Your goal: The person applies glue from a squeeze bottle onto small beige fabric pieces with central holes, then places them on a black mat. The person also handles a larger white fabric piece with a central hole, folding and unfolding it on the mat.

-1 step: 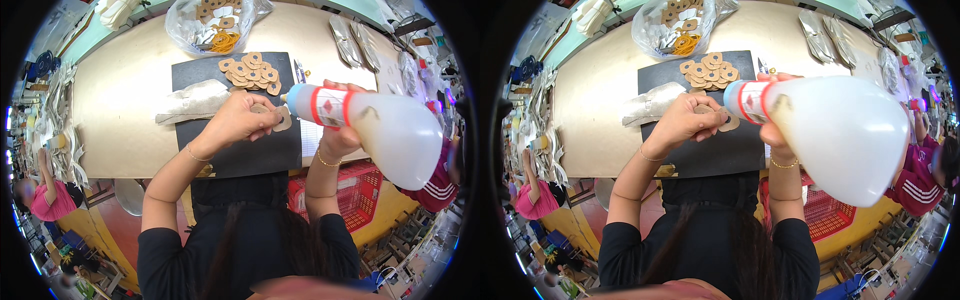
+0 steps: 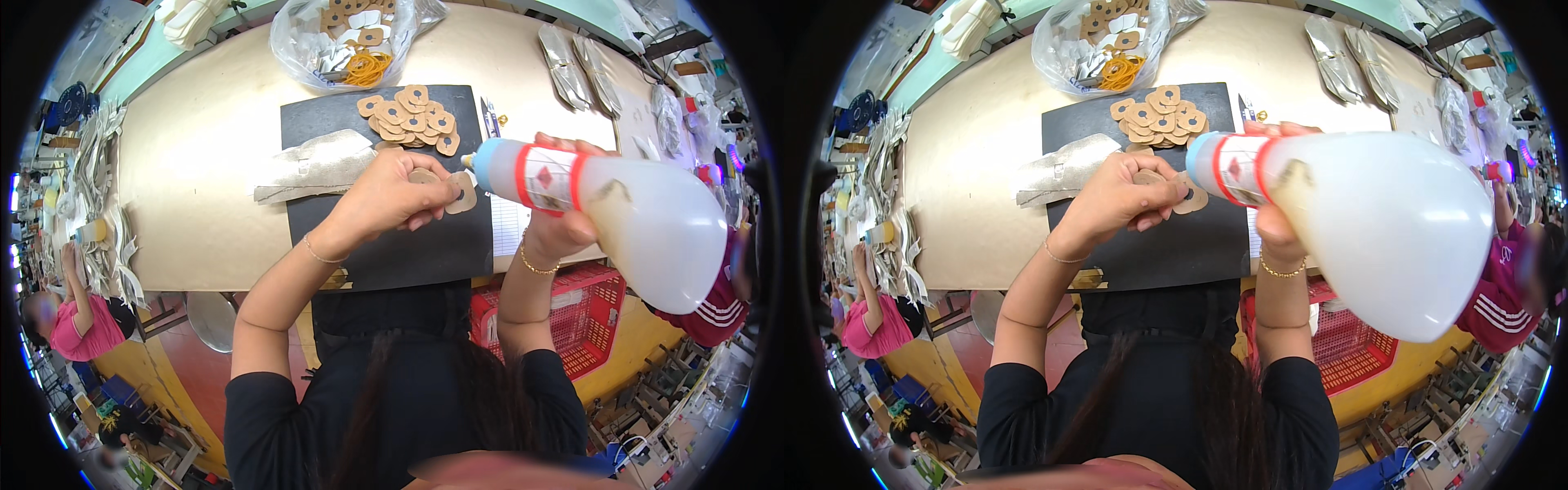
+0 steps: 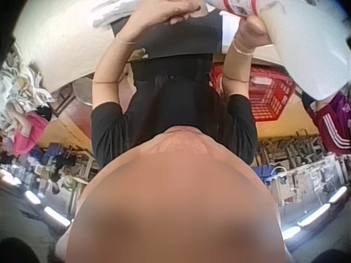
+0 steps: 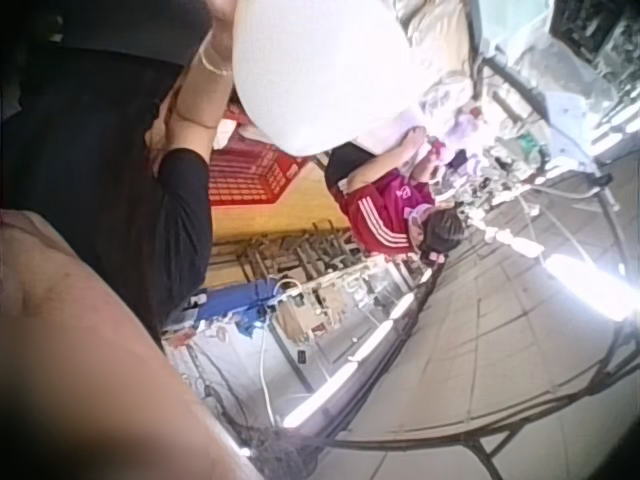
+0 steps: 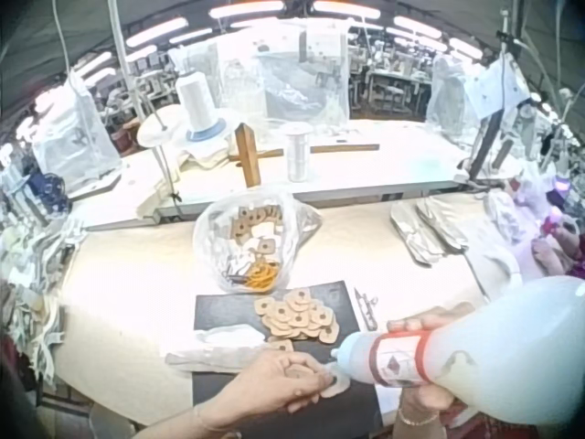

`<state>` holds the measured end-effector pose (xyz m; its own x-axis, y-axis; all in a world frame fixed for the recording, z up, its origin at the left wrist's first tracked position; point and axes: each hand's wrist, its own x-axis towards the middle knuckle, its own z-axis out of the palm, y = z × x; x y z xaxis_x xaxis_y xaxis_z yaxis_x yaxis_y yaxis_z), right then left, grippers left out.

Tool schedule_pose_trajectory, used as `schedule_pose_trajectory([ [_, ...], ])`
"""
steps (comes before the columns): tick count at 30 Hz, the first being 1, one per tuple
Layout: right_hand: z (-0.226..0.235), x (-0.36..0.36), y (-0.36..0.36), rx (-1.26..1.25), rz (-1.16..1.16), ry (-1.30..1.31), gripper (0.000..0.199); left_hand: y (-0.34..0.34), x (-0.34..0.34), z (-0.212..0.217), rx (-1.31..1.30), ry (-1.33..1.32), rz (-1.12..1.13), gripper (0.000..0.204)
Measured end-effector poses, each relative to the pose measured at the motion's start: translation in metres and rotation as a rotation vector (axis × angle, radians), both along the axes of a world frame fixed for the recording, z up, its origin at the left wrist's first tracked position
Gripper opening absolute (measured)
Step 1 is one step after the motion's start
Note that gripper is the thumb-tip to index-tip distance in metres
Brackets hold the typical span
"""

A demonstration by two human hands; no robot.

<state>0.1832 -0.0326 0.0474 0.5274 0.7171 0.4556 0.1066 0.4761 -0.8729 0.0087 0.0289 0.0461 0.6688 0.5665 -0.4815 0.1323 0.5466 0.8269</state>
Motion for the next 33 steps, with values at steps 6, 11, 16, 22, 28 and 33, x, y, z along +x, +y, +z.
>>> schedule_pose_trajectory([
  [6,-0.010,0.012,-0.002,0.273,0.278,0.111,0.087,0.009,0.000,-0.005,-0.044,-0.049,0.084,0.013],
  [11,-0.016,0.010,-0.001,0.292,0.354,0.148,0.088,0.009,0.003,-0.005,-0.042,-0.059,0.102,0.014],
  [16,-0.019,0.011,-0.006,0.149,0.367,0.124,0.092,0.010,0.004,-0.005,-0.096,-0.096,0.154,0.014],
  [22,-0.024,0.025,-0.008,0.259,0.451,0.224,0.092,0.026,0.009,-0.022,0.003,-0.017,0.094,0.019],
  [28,-0.025,0.035,-0.013,0.268,0.561,0.256,0.081,0.069,0.030,-0.053,0.316,0.138,0.226,0.044],
  [33,-0.022,0.038,-0.012,0.304,0.502,0.217,0.082,0.063,0.011,-0.058,-0.211,-0.355,0.212,0.050],
])
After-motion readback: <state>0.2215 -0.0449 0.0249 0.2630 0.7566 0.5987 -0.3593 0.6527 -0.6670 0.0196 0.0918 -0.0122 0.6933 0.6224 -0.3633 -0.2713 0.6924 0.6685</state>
